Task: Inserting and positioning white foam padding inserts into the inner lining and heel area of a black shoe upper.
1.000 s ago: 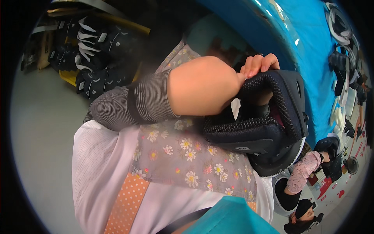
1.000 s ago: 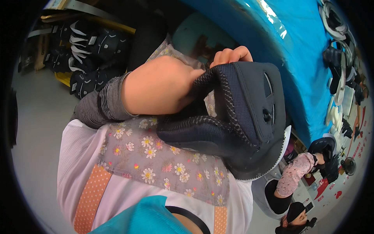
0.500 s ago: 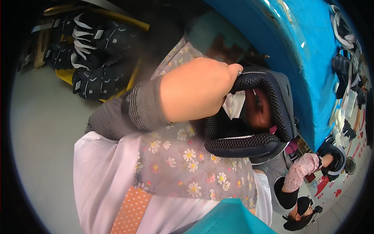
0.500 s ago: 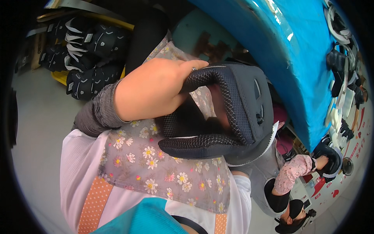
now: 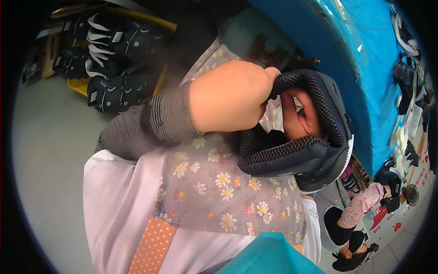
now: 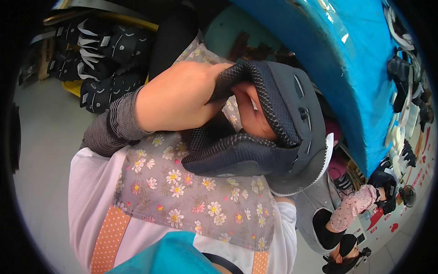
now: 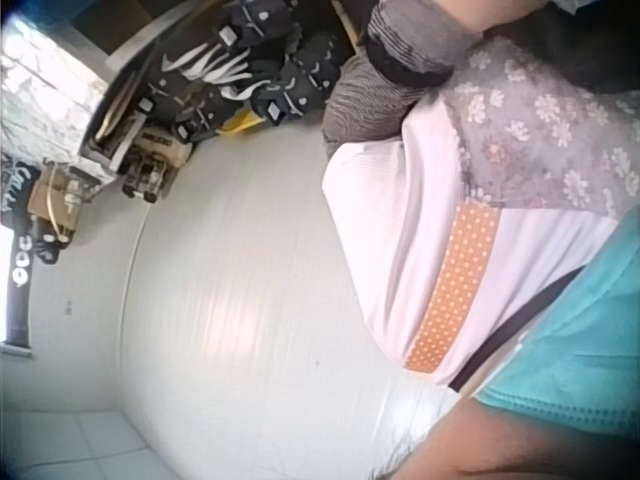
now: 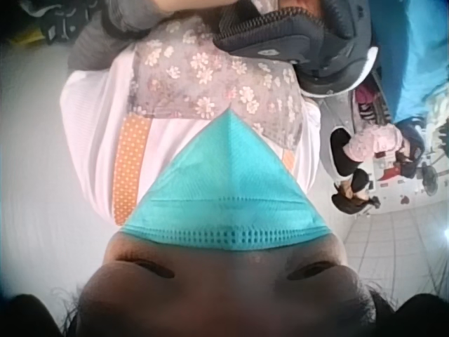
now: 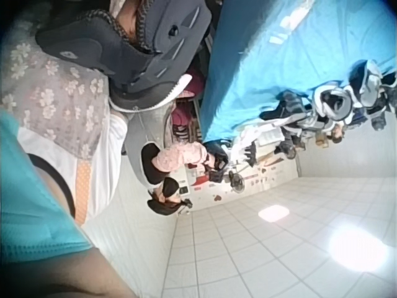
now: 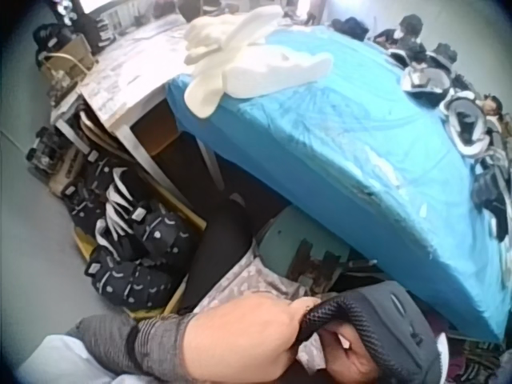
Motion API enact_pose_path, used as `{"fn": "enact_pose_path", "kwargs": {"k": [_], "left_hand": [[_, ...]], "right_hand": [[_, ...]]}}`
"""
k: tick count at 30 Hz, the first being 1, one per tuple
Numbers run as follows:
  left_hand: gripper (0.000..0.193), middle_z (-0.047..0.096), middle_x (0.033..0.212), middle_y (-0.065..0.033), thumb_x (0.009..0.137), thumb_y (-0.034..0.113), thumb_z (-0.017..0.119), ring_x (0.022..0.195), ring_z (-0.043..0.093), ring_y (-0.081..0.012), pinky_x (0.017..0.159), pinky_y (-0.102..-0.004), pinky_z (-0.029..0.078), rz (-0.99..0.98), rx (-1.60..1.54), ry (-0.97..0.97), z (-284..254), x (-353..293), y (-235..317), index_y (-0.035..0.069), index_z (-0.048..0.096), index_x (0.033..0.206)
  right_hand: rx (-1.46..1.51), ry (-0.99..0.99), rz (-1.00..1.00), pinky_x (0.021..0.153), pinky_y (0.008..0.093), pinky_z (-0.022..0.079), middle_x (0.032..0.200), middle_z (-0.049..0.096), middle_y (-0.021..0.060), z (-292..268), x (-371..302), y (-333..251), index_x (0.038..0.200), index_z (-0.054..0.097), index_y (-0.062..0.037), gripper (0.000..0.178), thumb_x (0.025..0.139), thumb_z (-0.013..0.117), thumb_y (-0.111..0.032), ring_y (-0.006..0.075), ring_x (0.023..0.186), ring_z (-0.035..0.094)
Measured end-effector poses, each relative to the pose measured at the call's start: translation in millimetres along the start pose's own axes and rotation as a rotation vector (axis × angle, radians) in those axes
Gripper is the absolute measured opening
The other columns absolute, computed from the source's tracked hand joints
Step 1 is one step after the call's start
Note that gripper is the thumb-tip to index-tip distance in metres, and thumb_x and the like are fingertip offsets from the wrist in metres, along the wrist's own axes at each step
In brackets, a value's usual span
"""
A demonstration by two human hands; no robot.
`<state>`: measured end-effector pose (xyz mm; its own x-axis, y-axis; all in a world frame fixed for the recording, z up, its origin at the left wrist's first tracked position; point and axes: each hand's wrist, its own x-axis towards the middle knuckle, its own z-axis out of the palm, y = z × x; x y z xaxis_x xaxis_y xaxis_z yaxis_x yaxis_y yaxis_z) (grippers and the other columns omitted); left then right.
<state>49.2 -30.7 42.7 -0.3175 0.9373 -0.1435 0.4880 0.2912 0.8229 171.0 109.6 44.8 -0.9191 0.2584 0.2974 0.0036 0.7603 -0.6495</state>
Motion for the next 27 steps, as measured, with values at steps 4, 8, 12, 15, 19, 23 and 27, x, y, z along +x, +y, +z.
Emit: {"fn": "enact_pose_path", "kwargs": {"k": [4, 8, 12, 15, 19, 23, 27], "left_hand": [[0.038, 0.064, 0.080, -0.0219, 0.076, 0.005, 0.064, 0.077, 0.062, -0.0412, 0.067, -0.0441, 0.051, 0.000, -0.047, 0.008, 1.5, 1.4, 2.3, 0.001, 0.057, 0.113], [0.038, 0.064, 0.079, -0.0221, 0.075, 0.005, 0.062, 0.077, 0.062, -0.0416, 0.067, -0.0448, 0.051, 0.015, -0.048, 0.014, 1.2, 5.3, 3.2, 0.002, 0.057, 0.113], [0.036, 0.063, 0.076, -0.0224, 0.074, 0.005, 0.058, 0.074, 0.062, -0.0419, 0.066, -0.0459, 0.051, 0.026, -0.004, -0.058, -2.1, 10.6, 2.4, 0.003, 0.058, 0.110], [0.032, 0.063, 0.075, -0.0227, 0.075, 0.006, 0.058, 0.073, 0.062, -0.0419, 0.065, -0.0466, 0.050, -0.039, 0.020, 0.004, 5.1, 6.2, 2.8, 0.002, 0.058, 0.107], [0.029, 0.062, 0.074, -0.0229, 0.076, 0.005, 0.057, 0.073, 0.061, -0.0420, 0.065, -0.0469, 0.050, -0.026, 0.010, -0.047, 6.8, 13.5, 3.7, 0.002, 0.057, 0.104], [0.030, 0.063, 0.076, -0.0226, 0.077, 0.007, 0.058, 0.074, 0.062, -0.0420, 0.066, -0.0465, 0.050, -0.031, -0.008, -0.028, 10.1, 14.0, -0.7, 0.002, 0.058, 0.106], [0.030, 0.064, 0.077, -0.0224, 0.077, 0.011, 0.061, 0.075, 0.063, -0.0411, 0.066, -0.0454, 0.051, -0.075, -0.067, -0.030, 13.2, 14.4, -7.6, 0.002, 0.060, 0.106]], "right_hand": [[0.007, -0.173, -0.019, 0.075, 0.0307, 0.050, 0.084, 0.067, 0.0104, -14.4, 11.1, -1.2, 0.090, 0.068, -0.0012, 0.017, 0.074, 0.074, 0.005, 0.0229, 0.078, 0.065], [-0.059, 0.035, -0.363, 0.079, 0.0341, 0.050, 0.090, 0.067, 0.0111, -1.0, -1.3, 27.8, 0.099, 0.067, -0.0024, 0.028, 0.074, 0.073, 0.007, 0.0268, 0.082, 0.065], [-0.117, -0.171, -0.307, 0.083, 0.0371, 0.050, 0.098, 0.066, 0.0133, -26.2, -3.8, 19.3, 0.102, 0.067, -0.0041, 0.031, 0.074, 0.074, 0.005, 0.0296, 0.090, 0.064], [-0.104, -0.269, -0.227, 0.081, 0.0370, 0.050, 0.096, 0.066, 0.0127, -20.0, 5.9, 23.4, 0.102, 0.067, -0.0048, 0.029, 0.075, 0.073, 0.005, 0.0299, 0.088, 0.064], [-0.093, -0.273, -0.192, 0.078, 0.0366, 0.050, 0.092, 0.065, 0.0127, -22.8, 5.9, 29.4, 0.099, 0.067, -0.0034, 0.026, 0.076, 0.073, 0.005, 0.0293, 0.086, 0.064], [-0.083, -0.154, -0.246, 0.077, 0.0357, 0.050, 0.091, 0.065, 0.0128, -7.2, -13.8, 45.4, 0.099, 0.066, -0.0032, 0.026, 0.076, 0.073, 0.005, 0.0277, 0.085, 0.064], [0.017, 0.220, -0.159, 0.077, 0.0353, 0.050, 0.092, 0.065, 0.0123, 22.0, -26.0, 48.7, 0.101, 0.065, -0.0037, 0.030, 0.074, 0.074, 0.005, 0.0264, 0.085, 0.064]]}}
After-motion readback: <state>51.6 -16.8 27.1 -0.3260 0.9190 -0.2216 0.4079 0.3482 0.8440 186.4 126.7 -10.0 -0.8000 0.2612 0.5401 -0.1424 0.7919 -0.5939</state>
